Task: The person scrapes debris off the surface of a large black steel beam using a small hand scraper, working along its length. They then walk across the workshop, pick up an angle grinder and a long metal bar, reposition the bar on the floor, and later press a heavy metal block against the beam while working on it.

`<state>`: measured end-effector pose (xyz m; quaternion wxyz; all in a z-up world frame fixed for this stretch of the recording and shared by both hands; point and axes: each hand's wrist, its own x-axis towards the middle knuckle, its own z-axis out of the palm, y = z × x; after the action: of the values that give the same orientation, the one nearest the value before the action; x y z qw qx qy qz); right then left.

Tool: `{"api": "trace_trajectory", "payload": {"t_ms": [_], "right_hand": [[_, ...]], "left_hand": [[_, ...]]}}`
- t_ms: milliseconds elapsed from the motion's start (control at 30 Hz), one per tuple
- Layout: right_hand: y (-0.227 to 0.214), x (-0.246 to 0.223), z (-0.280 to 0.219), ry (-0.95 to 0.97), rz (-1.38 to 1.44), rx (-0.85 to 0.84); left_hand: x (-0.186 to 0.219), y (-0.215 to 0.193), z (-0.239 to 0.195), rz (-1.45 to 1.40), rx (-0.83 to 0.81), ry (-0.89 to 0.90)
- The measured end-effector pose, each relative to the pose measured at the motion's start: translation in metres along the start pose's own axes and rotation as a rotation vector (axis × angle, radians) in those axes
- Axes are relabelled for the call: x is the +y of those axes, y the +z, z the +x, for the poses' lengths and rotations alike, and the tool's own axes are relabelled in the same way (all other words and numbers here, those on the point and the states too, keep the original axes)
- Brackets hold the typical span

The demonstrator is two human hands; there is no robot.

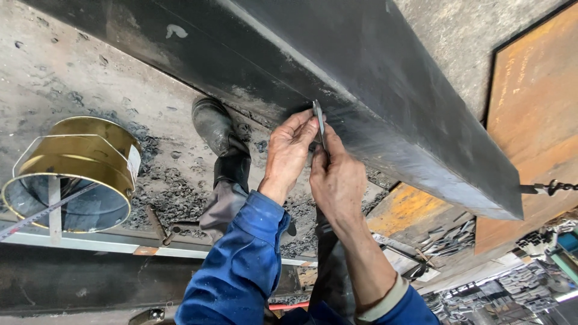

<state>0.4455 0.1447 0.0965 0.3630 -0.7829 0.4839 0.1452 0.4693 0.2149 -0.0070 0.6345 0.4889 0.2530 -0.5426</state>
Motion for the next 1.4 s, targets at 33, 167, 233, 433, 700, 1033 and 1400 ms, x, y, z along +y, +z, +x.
{"api": "trace_trajectory", "payload": {"t_ms": [33,167,233,433,700,1033,1400], "right_hand": [[-0.006,-0.013,0.005,0.056,-0.223,-0.050],[-0.013,-0.028,0.016,0.120,-0.522,-0.135],[-0.007,-0.012,0.010,0.081,-0.380,-0.101],[0.027,0.005,0.001,0.545,0.730,-0.059],[0.064,0.031,-0.015,0.587,1.386,0.030],[0.063,-0.007,-0.023,0.220,0.076,0.121],[0.037,-0.016,-0.006,0.625,1.295,0.002]], "left_hand": [[0.006,0.001,-0.002,-0.020,-0.027,-0.069],[0.011,0.002,-0.002,-0.074,-0.057,-0.199],[0.000,-0.001,0.001,-0.118,-0.040,-0.203],[0.041,-0.004,0.004,0.119,0.021,-0.288],[0.082,0.006,0.005,0.808,0.094,-0.171],[0.086,0.017,0.005,1.093,0.215,-0.143],[0.125,-0.010,-0.009,0.794,0.186,-0.319]]}}
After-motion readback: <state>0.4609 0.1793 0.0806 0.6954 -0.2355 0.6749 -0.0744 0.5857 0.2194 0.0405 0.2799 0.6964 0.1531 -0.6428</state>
